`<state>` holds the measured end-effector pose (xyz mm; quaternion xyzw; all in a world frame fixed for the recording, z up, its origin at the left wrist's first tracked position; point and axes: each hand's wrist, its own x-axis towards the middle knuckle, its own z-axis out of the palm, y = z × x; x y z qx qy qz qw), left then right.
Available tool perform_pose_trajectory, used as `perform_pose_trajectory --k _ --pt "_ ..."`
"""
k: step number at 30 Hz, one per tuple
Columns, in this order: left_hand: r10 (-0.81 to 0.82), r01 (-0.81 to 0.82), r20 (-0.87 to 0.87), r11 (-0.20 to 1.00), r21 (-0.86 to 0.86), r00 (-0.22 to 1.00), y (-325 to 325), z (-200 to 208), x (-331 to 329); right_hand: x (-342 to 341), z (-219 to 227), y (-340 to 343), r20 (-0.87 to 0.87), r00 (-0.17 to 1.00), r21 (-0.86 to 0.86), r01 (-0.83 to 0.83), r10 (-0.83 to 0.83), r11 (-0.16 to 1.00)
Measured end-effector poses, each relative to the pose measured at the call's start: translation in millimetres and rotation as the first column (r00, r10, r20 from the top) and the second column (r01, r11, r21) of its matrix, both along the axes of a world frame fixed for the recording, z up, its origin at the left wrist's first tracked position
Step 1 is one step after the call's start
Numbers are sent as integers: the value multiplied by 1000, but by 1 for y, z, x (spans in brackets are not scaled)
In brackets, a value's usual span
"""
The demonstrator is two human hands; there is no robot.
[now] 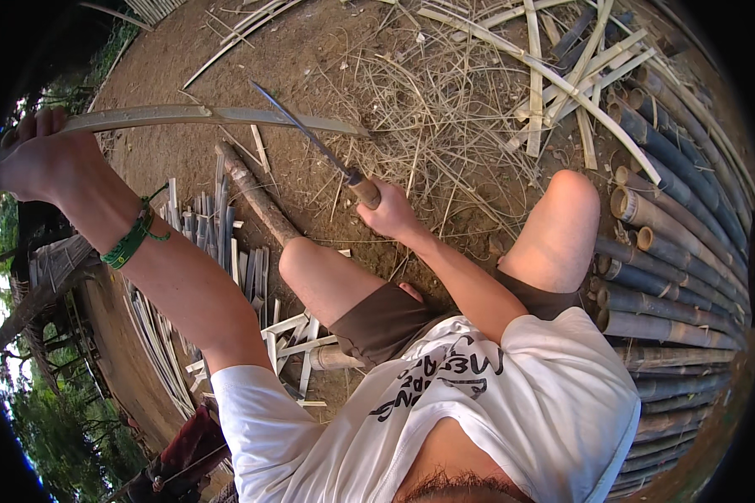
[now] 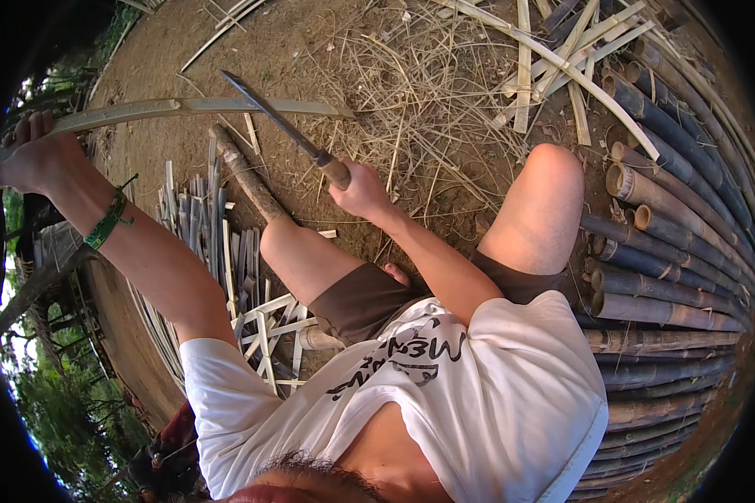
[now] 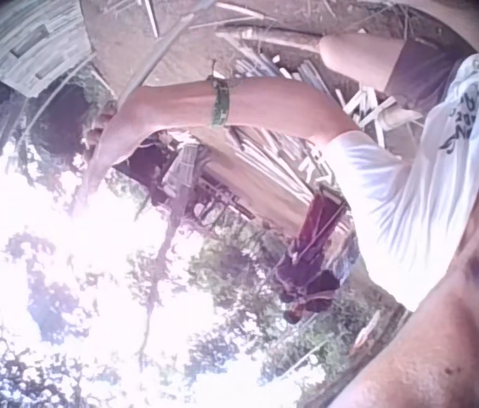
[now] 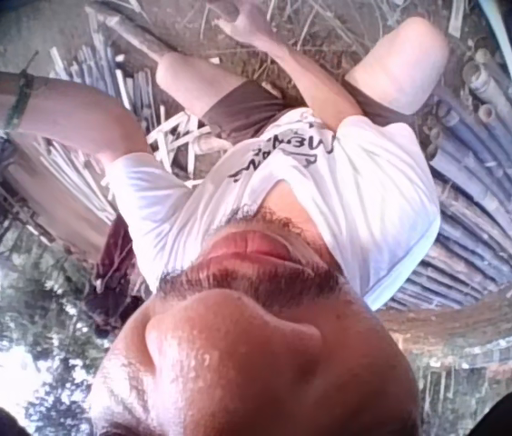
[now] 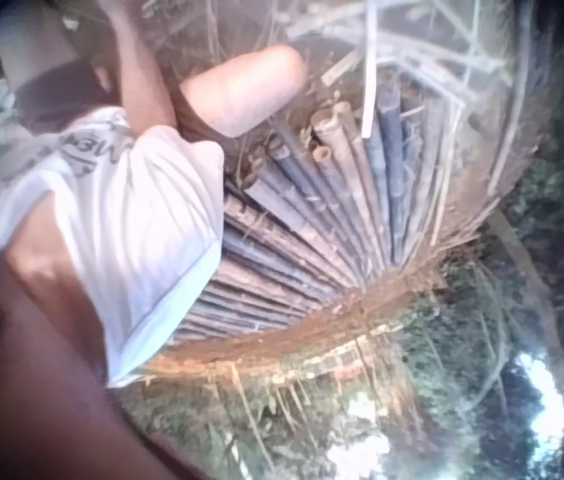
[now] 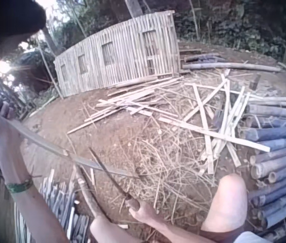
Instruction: The person uses a large knife to shave and smooth long strips of bamboo, pulling the blade along the length of the strips while sitting on the ground surrounded by bamboo materials.
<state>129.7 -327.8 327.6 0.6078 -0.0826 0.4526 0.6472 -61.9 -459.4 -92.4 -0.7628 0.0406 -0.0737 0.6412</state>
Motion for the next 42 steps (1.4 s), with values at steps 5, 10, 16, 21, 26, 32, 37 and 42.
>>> perform_pose_trajectory --k 5,10,16,21,26,32,37,42 --pt "-120 121 15 992 -32 993 -30 -9 8 8 -88 -43 -631 775 112 152 -48 982" --pt "-88 33 164 949 313 983 -34 11 -1 7 -19 -29 -603 798 33 56 -24 998" --pt "-282 266 48 940 214 958 -48 7 -11 -11 -72 -40 -430 900 146 -9 71 989" --pt "-320 305 13 912 274 947 -33 -7 -19 -5 -95 -53 -634 772 -72 -127 53 989" --pt "-257 237 87 951 197 962 -45 -1 -18 -29 -130 -68 -621 782 -176 -73 -53 982" --pt "-312 231 237 921 315 920 -2 15 -9 -9 -31 -36 -688 725 -11 38 -35 999" --pt "-180 150 263 980 132 948 -34 4 -13 5 59 7 -93 996 116 13 -2 993" --pt "-103 68 259 988 139 960 -12 14 -16 7 23 31 52 998 128 26 -33 991"
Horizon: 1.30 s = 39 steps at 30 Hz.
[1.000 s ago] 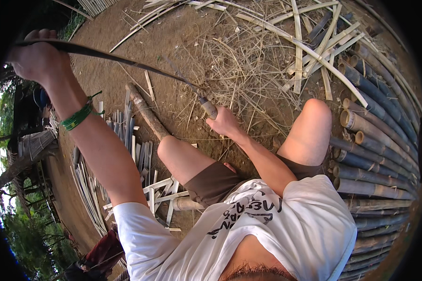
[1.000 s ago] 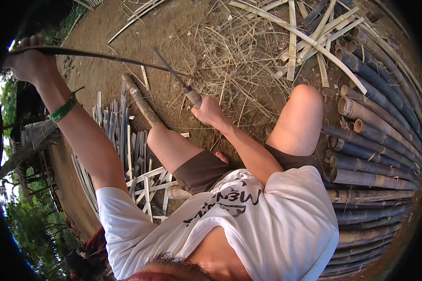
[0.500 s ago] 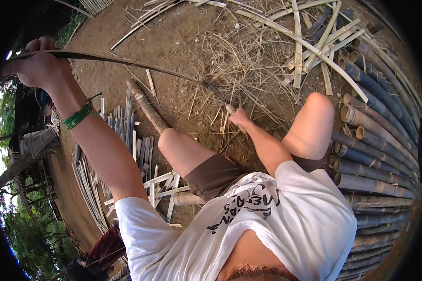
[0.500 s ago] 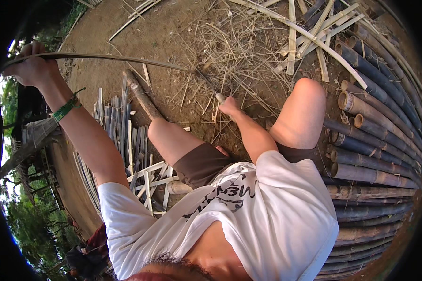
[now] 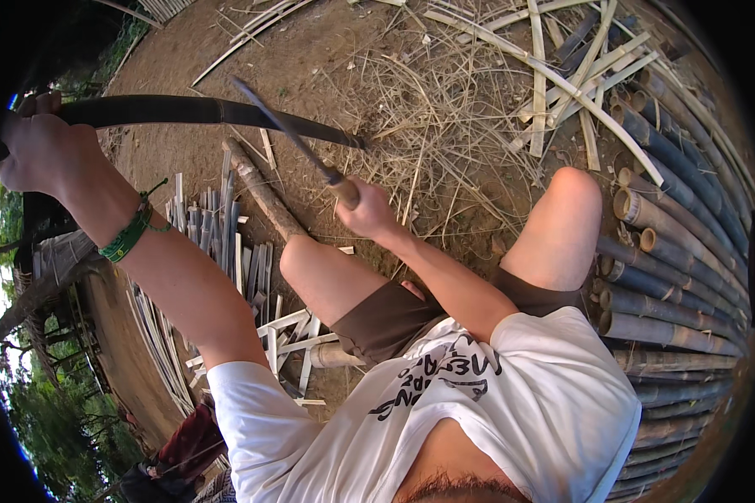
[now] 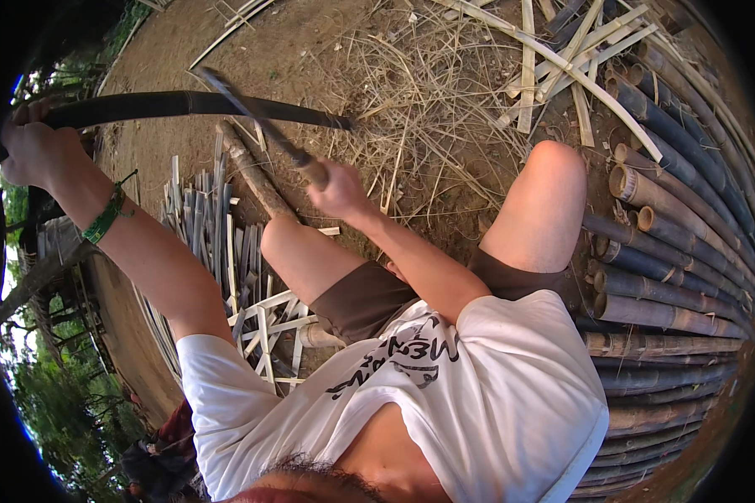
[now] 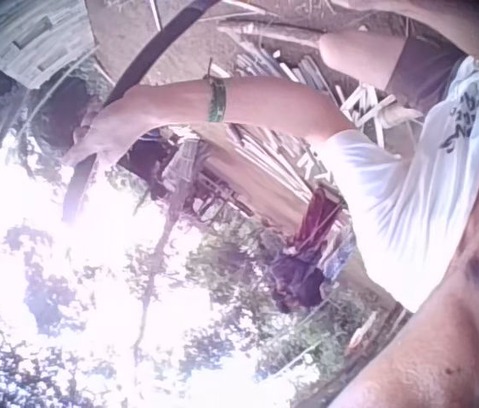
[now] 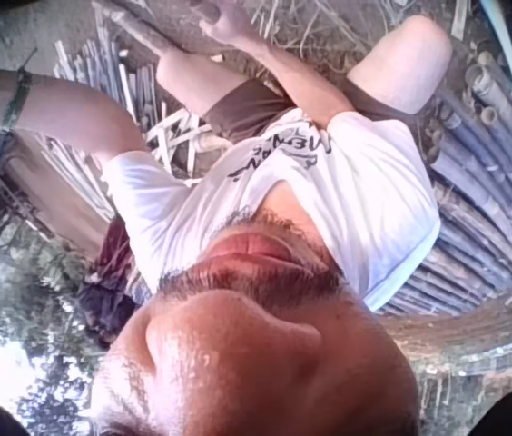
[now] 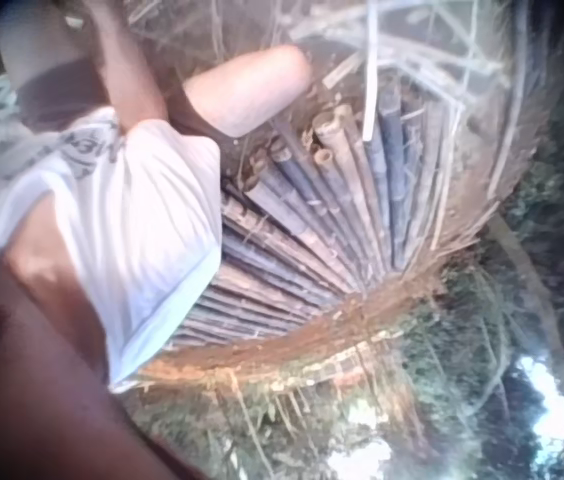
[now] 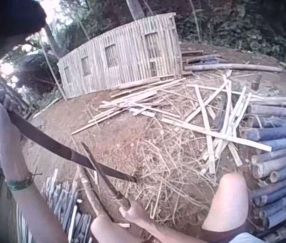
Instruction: The person uses a large knife to shave and smooth long strips of bamboo, pulling the blade along the length of the strips while sitting on the ground surrounded by bamboo materials.
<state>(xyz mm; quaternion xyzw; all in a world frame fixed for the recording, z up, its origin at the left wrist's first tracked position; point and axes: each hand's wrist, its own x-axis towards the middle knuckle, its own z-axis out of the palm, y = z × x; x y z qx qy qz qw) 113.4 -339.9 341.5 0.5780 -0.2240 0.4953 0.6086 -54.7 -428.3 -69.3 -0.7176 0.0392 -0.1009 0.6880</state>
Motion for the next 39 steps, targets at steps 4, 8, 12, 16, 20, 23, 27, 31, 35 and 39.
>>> perform_pose_trajectory --k 4,8,12,16,20,23,27,31,35,39 --pt "-45 45 -16 999 11 999 -12 -14 12 6 -105 -39 -625 779 -69 0 -43 998" --pt "43 -44 -64 999 -24 997 25 -16 -7 5 -11 -1 -278 961 -117 -36 2 992" --pt "30 -31 -24 998 -63 999 29 -11 -18 8 -63 -25 -85 992 -143 -99 88 985" --pt "-364 362 -15 930 -57 931 60 -23 2 -1 -111 -31 -715 699 -45 -27 -13 999" --pt "202 -205 -38 975 -86 979 67 -21 -10 -6 -43 4 -295 955 -144 -72 26 987" --pt "190 -194 -36 966 -172 981 67 -19 0 -6 -70 -8 -302 949 -86 -119 88 989" --pt "99 -104 -34 972 -212 995 54 -30 12 3 -96 -14 -619 784 51 80 -31 996" --pt "206 -211 -43 951 -225 978 70 -21 -4 2 -50 15 -249 968 -155 -46 6 987" --pt "119 -140 -94 955 -262 988 23 -29 -5 0 -160 -44 -795 594 -158 -8 -122 987" --pt "237 -244 -82 965 -92 968 60 -25 -17 -7 -85 -6 -442 897 -153 -91 14 984"
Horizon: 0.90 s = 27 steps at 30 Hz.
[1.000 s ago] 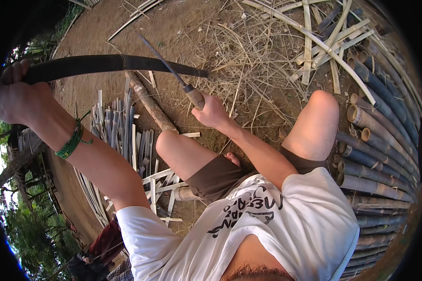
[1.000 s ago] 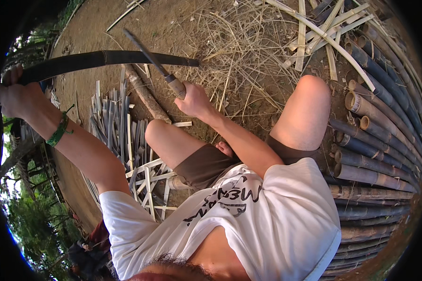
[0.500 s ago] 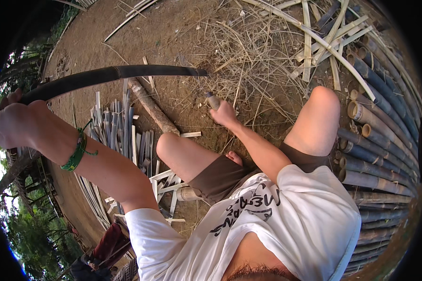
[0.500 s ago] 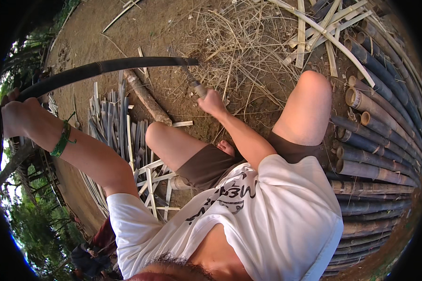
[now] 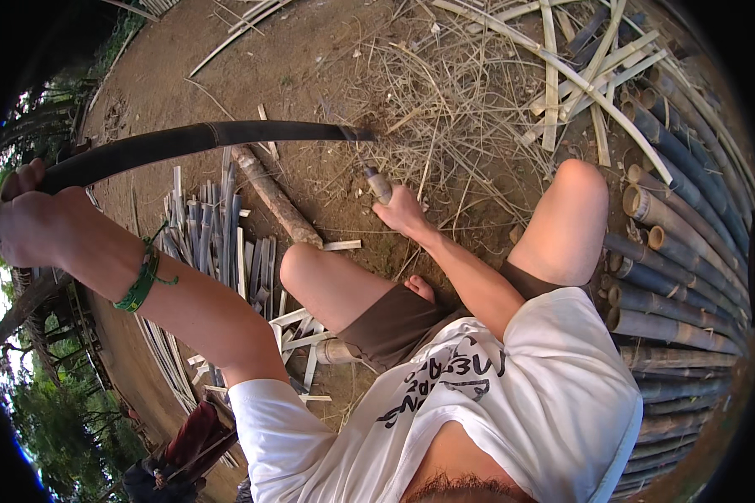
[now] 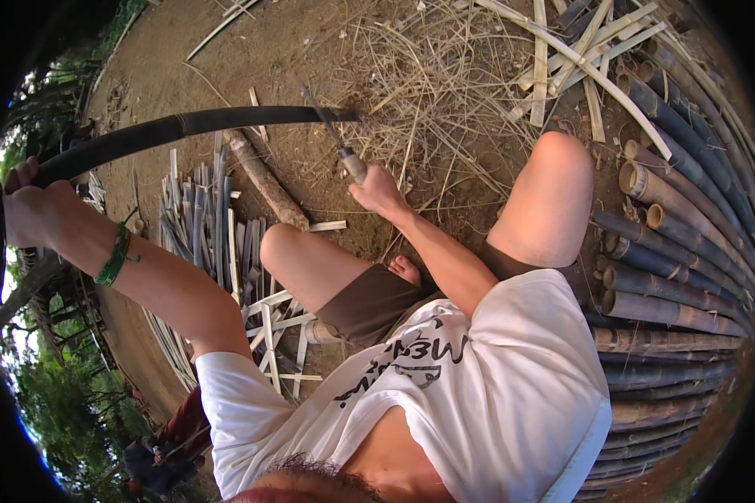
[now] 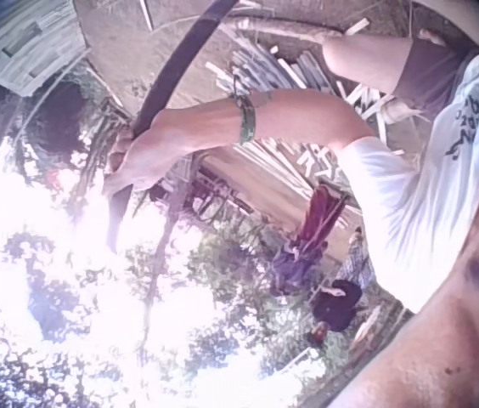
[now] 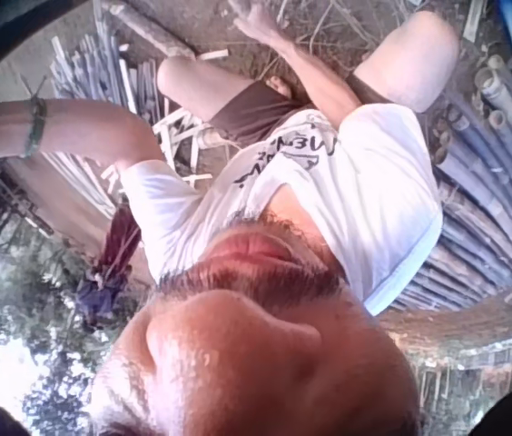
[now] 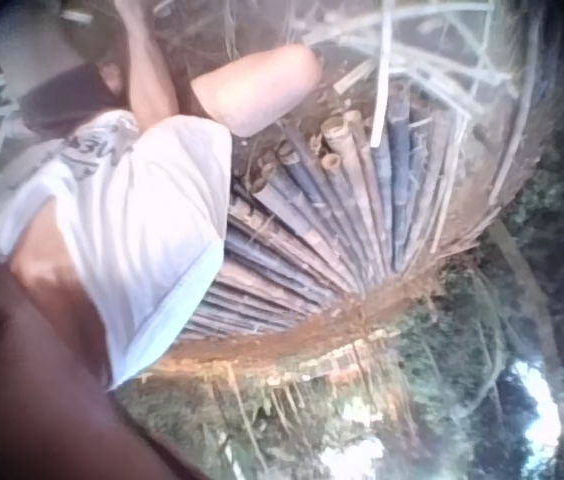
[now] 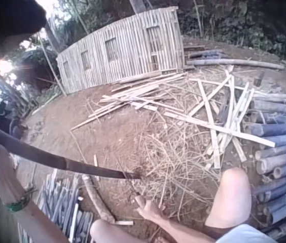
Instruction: The person uses a large knife to shave and smooth long strips of bamboo, pulling the blade along the length of the strips while sitting on the ground surrounded by bamboo materials.
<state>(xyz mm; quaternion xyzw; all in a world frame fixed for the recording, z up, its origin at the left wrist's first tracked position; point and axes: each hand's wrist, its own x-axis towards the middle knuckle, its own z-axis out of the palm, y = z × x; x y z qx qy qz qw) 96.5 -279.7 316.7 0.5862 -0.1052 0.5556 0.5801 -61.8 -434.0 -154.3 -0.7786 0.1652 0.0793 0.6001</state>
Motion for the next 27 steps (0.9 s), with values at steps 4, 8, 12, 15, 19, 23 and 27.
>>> perform_pose_trajectory --k 4,8,12,15,19,23,27 --pt "-389 390 -26 920 52 921 13 8 -9 4 -5 -9 221 975 51 -2 -9 999" --pt "-678 688 -128 723 58 723 -1 3 -2 22 -36 -68 -398 918 -56 -17 -7 998" --pt "-831 841 -152 540 12 536 55 14 4 14 16 -41 73 989 -36 -124 127 992" --pt "-874 888 -176 460 4 454 64 17 9 12 -5 -52 -87 992 31 -91 94 995" --pt "-922 929 -119 369 9 367 48 13 18 17 -38 -91 -401 916 -74 -48 14 996" --pt "-990 993 -123 59 104 71 41 -2 -11 21 14 -75 -37 970 -16 -240 240 971" --pt "-989 997 -150 8 77 20 67 4 18 25 -42 -108 -344 929 -61 -171 141 983"
